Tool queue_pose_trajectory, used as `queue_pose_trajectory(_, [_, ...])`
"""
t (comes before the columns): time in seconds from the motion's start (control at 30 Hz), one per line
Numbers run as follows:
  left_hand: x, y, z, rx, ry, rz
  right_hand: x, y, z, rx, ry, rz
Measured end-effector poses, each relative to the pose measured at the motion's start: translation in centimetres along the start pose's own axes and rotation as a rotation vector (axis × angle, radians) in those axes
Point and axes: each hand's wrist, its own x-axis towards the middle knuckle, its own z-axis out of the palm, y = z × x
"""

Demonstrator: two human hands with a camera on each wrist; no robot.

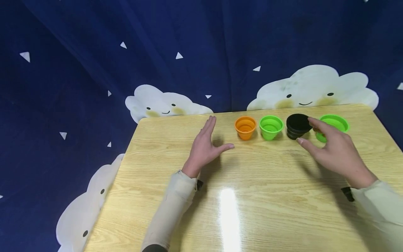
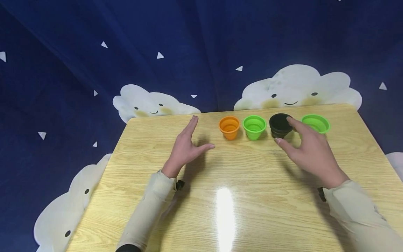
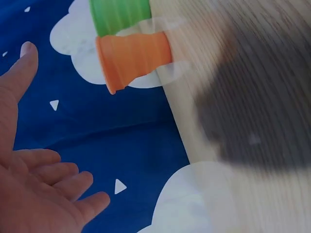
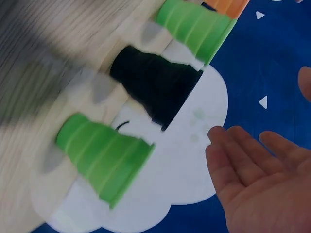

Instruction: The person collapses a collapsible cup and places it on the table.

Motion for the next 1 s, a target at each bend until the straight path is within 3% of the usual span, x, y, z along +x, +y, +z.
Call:
queue_pose_trajectory(0.2, [1.0, 0.1, 0.7, -0.102, 0.044, 0.007, 0.7, -0.7, 1.5, 0.07, 0.05, -0.052])
queue_pose_trajectory(0.47, [2.1, 0.4, 1.8, -0.235, 0.054, -0.075, 1.4, -2.1, 3.2, 0.132, 0.048, -0.045])
queue_pose_trajectory(0.7, [2.8, 0.4, 2.9, -0.326, 0.081, -0.103, 2.0, -3.0, 5.1, 0.198, 0.076, -0.077])
queue_pose_trajectory(1.0, [3.9, 0.4, 4.4, -0.441, 0.077, -0.123, 3.0, -4.0, 7.6, 0.309, 0.076, -0.026])
